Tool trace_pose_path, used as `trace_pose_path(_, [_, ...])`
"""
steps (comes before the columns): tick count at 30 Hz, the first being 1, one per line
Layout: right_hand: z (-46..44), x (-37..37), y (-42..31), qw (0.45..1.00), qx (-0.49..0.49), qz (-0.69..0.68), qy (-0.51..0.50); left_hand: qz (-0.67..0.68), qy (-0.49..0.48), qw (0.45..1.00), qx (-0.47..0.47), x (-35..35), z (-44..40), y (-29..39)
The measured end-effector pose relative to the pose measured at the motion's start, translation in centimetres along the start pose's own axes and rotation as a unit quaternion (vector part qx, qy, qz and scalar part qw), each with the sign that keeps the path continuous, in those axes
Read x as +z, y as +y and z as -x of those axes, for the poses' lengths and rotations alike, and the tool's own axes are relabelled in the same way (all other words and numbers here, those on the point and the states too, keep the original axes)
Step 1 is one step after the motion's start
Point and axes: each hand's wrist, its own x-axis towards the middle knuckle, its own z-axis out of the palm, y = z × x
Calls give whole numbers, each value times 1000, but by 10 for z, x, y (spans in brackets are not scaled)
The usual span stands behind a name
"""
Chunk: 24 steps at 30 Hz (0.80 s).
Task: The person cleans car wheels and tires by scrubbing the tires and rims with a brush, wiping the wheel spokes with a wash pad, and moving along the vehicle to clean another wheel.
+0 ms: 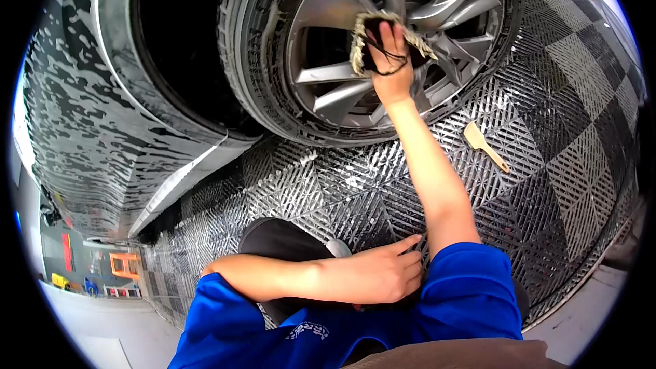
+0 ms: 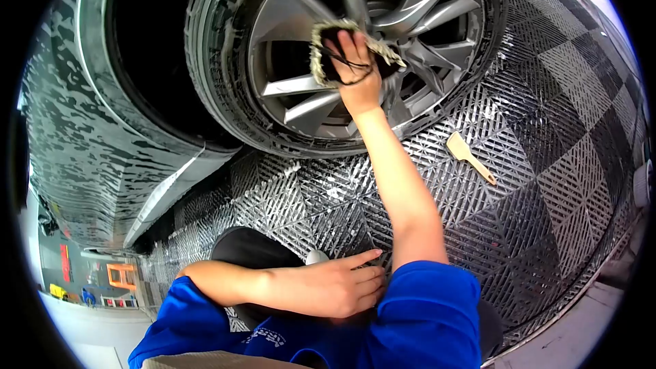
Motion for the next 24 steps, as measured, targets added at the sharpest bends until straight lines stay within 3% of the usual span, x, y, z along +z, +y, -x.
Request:
trace_pose_path(2, [37,8,-12,983,117,-130,60,-3,10,1000,-7,0,2,4])
trace_pose_path(3, [66,16,-20,938,266,-218,43,-10,14,1000,-6,0,3,6])
trace_pose_path(4, [65,11,-31,913,317,-252,55,-14,11,1000,-8,0,5,7])
trace_pose_path(6, [53,5,-62,911,319,-255,55,-18,24,1000,2,-1,5,10])
trace_pose_path(7, [37,7,-85,798,454,-390,74,-16,62,998,19,-5,6,9])
trace_pose_path(10, [-58,-5,-118,558,601,-568,60,-29,59,998,-6,-22,12,26])
trace_pose_path(11, [-88,-16,-120,582,612,-536,1,23,69,997,3,-29,18,32])
trace_pose_path(12, [-100,-1,-121,574,591,-565,25,104,90,990,39,-36,21,35])
trace_pose_path(13, [-117,6,-131,530,622,-573,58,122,90,987,52,-42,24,41])
trace_pose_path(14, [-124,27,-148,584,645,-478,123,139,89,984,65,-46,26,45])
trace_pose_path(16, [-116,-3,-172,664,533,-509,-126,109,92,988,64,-47,24,43])
trace_pose_path(17, [-102,-1,-186,732,469,-475,-139,86,88,992,42,-47,23,39])
trace_pose_path(19, [-69,-2,-203,881,288,-374,29,41,89,995,3,-41,21,33])
trace_pose_path(20, [-53,-13,-194,833,261,-484,-64,33,85,996,-1,-39,21,30])
trace_pose_path(22, [-21,5,-190,878,229,-419,-44,65,95,993,17,-32,19,25])
trace_pose_path(24, [-45,15,-191,787,362,-494,69,63,94,993,31,-31,13,19])
